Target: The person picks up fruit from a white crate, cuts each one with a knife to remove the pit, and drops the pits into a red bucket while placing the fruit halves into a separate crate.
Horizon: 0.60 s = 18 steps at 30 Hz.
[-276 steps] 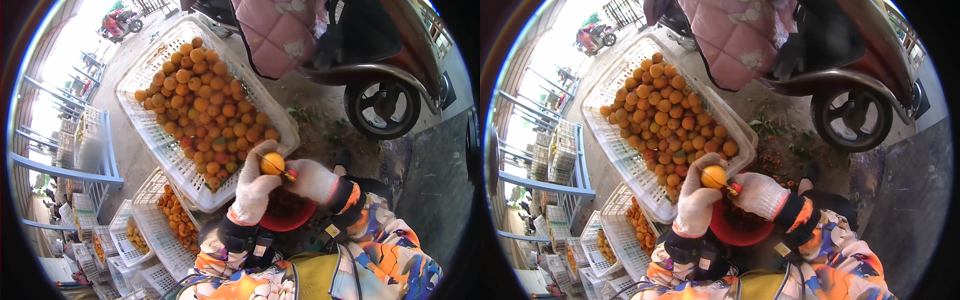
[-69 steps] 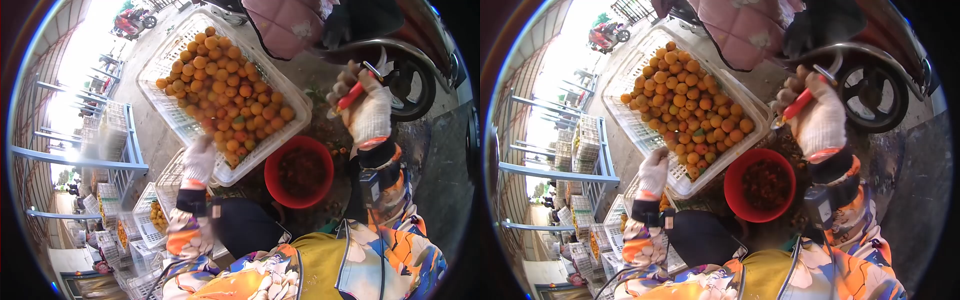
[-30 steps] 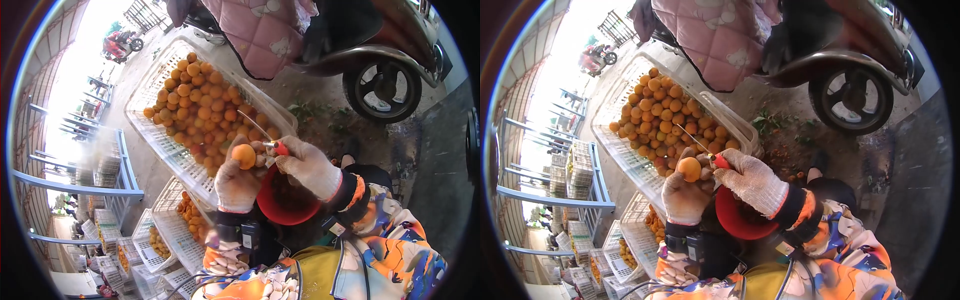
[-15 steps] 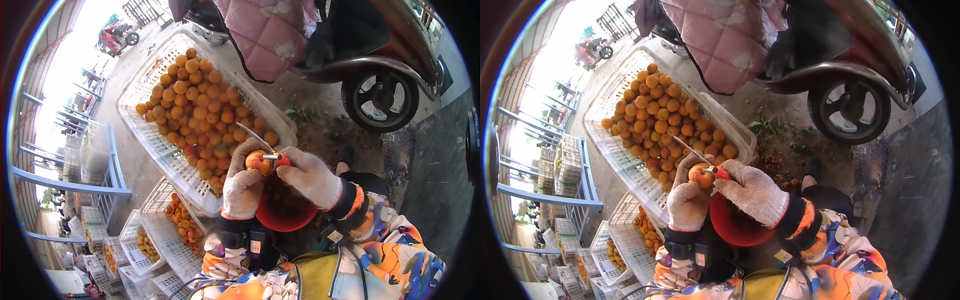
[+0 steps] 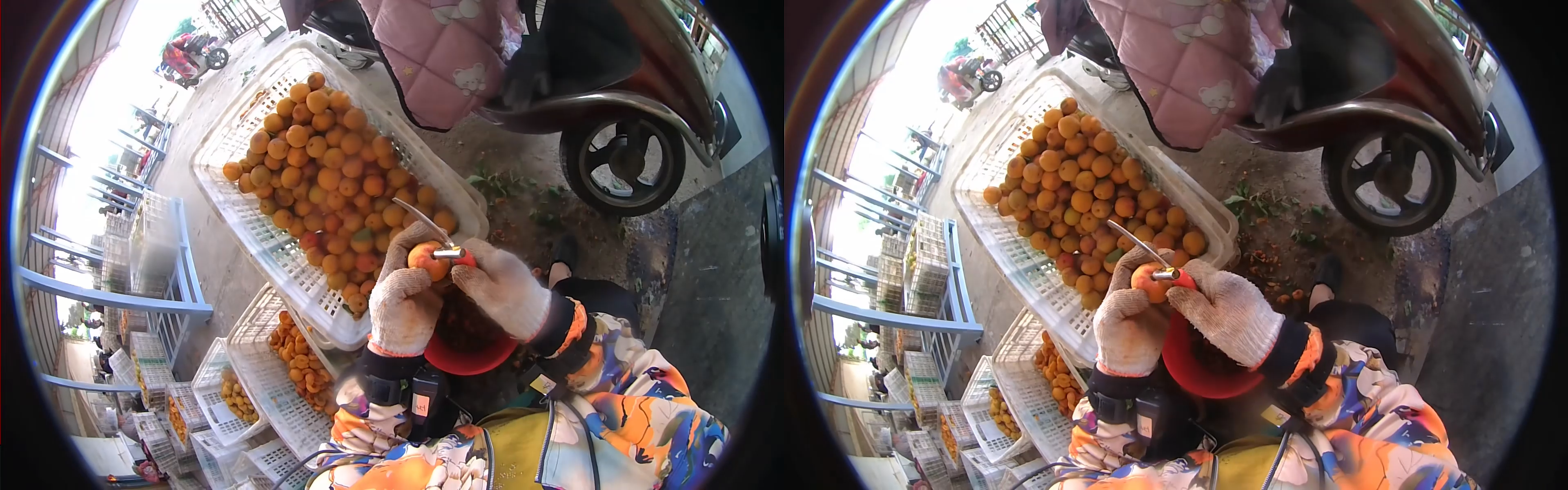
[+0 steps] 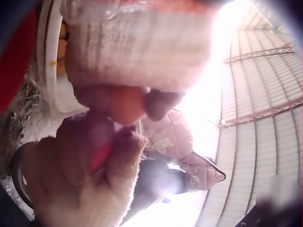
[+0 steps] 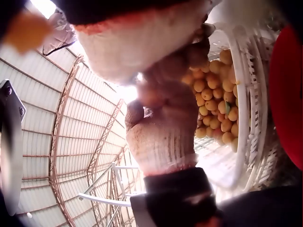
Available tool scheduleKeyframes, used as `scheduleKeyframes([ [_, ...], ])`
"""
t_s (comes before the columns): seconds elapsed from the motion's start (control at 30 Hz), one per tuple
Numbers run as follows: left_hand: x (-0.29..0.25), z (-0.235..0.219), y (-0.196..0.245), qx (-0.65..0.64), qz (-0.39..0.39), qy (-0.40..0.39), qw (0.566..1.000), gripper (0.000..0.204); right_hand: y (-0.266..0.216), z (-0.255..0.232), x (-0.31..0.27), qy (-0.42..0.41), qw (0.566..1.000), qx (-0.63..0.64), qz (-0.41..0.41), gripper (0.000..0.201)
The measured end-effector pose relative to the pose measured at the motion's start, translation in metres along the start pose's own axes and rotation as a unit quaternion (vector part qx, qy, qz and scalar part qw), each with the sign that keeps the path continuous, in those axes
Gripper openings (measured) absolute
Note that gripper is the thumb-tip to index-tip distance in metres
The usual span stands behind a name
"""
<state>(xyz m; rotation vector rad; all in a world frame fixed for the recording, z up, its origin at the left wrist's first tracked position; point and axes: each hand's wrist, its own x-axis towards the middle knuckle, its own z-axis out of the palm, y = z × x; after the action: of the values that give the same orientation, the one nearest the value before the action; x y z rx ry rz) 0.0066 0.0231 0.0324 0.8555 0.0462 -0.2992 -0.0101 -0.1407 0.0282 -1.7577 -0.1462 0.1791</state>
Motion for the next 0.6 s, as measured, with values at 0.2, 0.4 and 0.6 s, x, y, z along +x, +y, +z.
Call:
scheduleKeyframes([
  [0.2, 0.003, -0.004, 0.006, 0.009, -0.015, 0.008, 1.000, 0.059, 0.001, -0.002, 0.003, -0.008, 0.998, -0.056, -0.010, 0.024],
  [0.4, -0.001, 0.000, 0.010, 0.176, 0.009, 0.019, 0.984, 0.052, 0.006, 0.003, 0.001, -0.012, 0.996, -0.084, -0.026, 0.026],
  [0.6, 0.000, 0.003, 0.000, 0.192, 0.033, 0.044, 0.980, 0.052, 0.016, 0.009, 0.007, 0.014, 0.992, -0.118, -0.029, 0.027],
])
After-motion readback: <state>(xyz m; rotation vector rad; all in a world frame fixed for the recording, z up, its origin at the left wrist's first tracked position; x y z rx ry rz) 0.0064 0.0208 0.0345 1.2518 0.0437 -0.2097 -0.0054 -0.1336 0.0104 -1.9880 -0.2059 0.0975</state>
